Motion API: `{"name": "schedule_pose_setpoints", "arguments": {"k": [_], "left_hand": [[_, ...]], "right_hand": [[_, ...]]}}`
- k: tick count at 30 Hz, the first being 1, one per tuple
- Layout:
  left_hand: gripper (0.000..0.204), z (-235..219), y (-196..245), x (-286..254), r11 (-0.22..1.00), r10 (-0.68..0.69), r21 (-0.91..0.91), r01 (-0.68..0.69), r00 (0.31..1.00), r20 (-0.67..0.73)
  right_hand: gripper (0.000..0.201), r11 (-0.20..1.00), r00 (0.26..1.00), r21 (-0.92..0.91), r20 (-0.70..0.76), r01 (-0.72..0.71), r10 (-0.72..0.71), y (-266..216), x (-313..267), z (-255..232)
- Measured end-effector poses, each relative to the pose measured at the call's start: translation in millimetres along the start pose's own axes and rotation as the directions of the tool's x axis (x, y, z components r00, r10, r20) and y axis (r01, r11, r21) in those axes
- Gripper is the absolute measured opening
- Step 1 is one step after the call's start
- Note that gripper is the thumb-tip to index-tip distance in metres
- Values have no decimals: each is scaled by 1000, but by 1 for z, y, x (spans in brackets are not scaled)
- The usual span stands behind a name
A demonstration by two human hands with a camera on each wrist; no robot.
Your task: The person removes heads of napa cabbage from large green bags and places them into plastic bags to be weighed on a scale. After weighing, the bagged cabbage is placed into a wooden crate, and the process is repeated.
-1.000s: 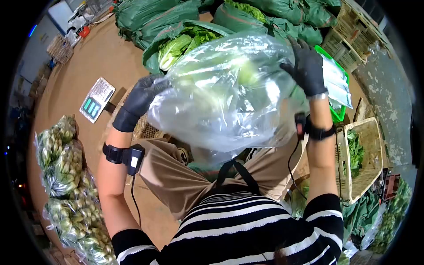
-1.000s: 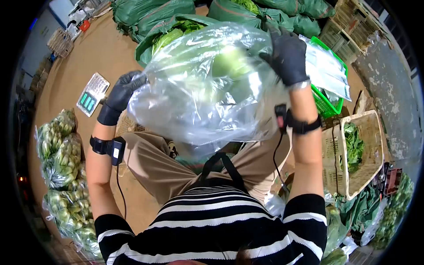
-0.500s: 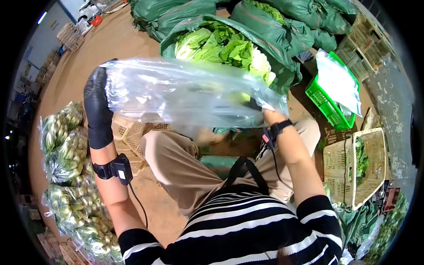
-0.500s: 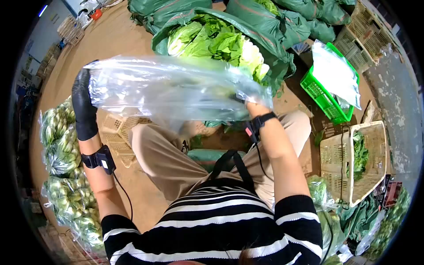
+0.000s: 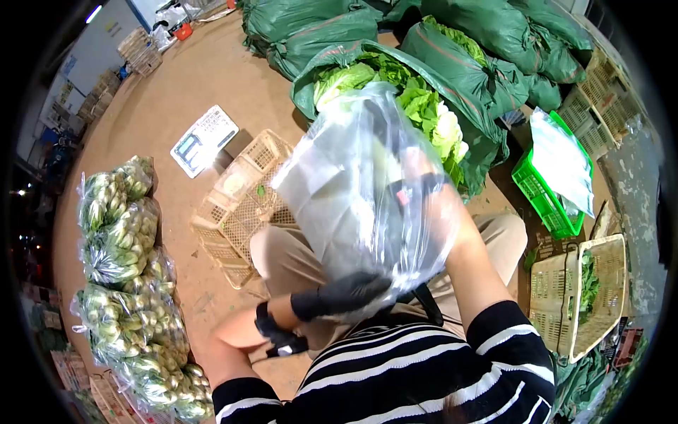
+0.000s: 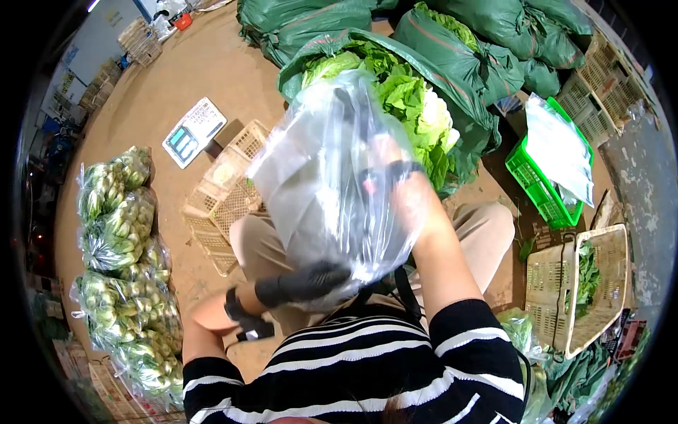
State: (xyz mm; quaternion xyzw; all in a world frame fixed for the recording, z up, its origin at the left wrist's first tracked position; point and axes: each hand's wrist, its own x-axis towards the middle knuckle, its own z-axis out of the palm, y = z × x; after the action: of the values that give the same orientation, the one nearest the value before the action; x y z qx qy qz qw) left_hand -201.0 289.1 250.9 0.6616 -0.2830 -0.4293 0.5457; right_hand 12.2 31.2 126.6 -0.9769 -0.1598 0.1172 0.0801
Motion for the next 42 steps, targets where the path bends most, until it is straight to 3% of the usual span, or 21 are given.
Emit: {"name": "schedule_pose_setpoints", "arguments": {"k": [4, 5, 6, 7, 8, 10, 11, 12, 16, 18, 20, 21, 22, 24, 28, 30, 32, 33, 35, 38, 42], "left_hand": [[30, -17, -36, -87, 983, -103, -173, 68, 974, -204], [32, -35, -1, -113, 777, -505, -564, 279, 812, -294], [34, -45, 24, -134, 918, -3, -309, -247, 776, -630], [36, -63, 30, -153, 947, 132, -137, -291, 740, -659], [38, -84, 66, -174, 895, -216, 131, 427, 671, -709], [34, -128, 67, -209, 940, 333, 251, -232, 457, -825], [35, -174, 50, -241, 952, 275, 239, -189, 191, -942], [37, -204, 72, -261, 916, 394, 400, 20, 131, -910], [41, -167, 188, -260, 746, 649, 628, 224, -26, -761], [57, -144, 218, -281, 260, 862, 775, 577, 224, -456], [46, -115, 172, -359, 863, 504, 498, 78, -186, -844], [49, -123, 173, -406, 779, 406, 471, 415, 238, -882], [47, -123, 156, -371, 711, 546, 452, 538, -17, -838], [51, -156, 118, -339, 784, 383, 230, 576, -159, -910], [54, -191, 55, -326, -32, 460, -117, 993, -89, -884], [58, -192, 40, -273, 9, 669, 141, 990, 99, -737], [54, -181, 19, -201, 808, 407, 428, 404, 141, -902], [40, -196, -12, -179, 839, 341, 488, 241, 465, -817], [28, -235, -99, -133, 783, 29, 501, 368, 783, -621], [17, -290, -251, -119, 585, -432, 284, 760, 588, -683], [17, -310, -349, -145, 340, -507, 101, 935, 272, -818]], "right_hand": [[43, 989, 984, 34, -96, -144, 147, 28, 7, -54], [44, 985, 982, 36, -88, -166, 169, 35, 4, -48], [44, 985, 983, 44, -75, -165, 168, 34, 2, -44], [44, 987, 985, 46, -69, -154, 157, 30, 4, -39], [44, 991, 989, 44, -74, -124, 127, 22, 11, -37], [45, 995, 988, 74, -136, -62, 71, -6, 34, -48], [45, 996, 983, 83, -182, -20, 35, -23, 51, -60], [45, 995, 970, 98, -245, 23, 2, -41, 67, -77], [46, 971, 896, 117, -422, 207, -140, -125, 130, -128], [47, 951, 888, 120, -407, 285, -215, -164, 161, -120], [47, 934, 910, 117, -295, 336, -291, -201, 184, -85], [48, 928, 920, 117, -222, 355, -324, -217, 191, -61], [48, 920, 922, 107, -140, 376, -360, -232, 198, -36], [49, 911, 913, 78, 14, 406, -408, -254, 209, 16], [50, 900, 871, 15, 245, 436, -426, -272, 224, 91], [51, 894, 848, -18, 326, 448, -418, -270, 230, 109], [52, 886, 825, -57, 396, 461, -404, -262, 233, 121], [52, 881, 812, -71, 429, 468, -397, -255, 232, 125], [53, 872, 788, -102, 488, 479, -376, -240, 229, 130], [54, 862, 749, -124, 566, 491, -345, -215, 222, 134], [56, 861, 729, -132, 604, 491, -323, -197, 223, 133]]}}
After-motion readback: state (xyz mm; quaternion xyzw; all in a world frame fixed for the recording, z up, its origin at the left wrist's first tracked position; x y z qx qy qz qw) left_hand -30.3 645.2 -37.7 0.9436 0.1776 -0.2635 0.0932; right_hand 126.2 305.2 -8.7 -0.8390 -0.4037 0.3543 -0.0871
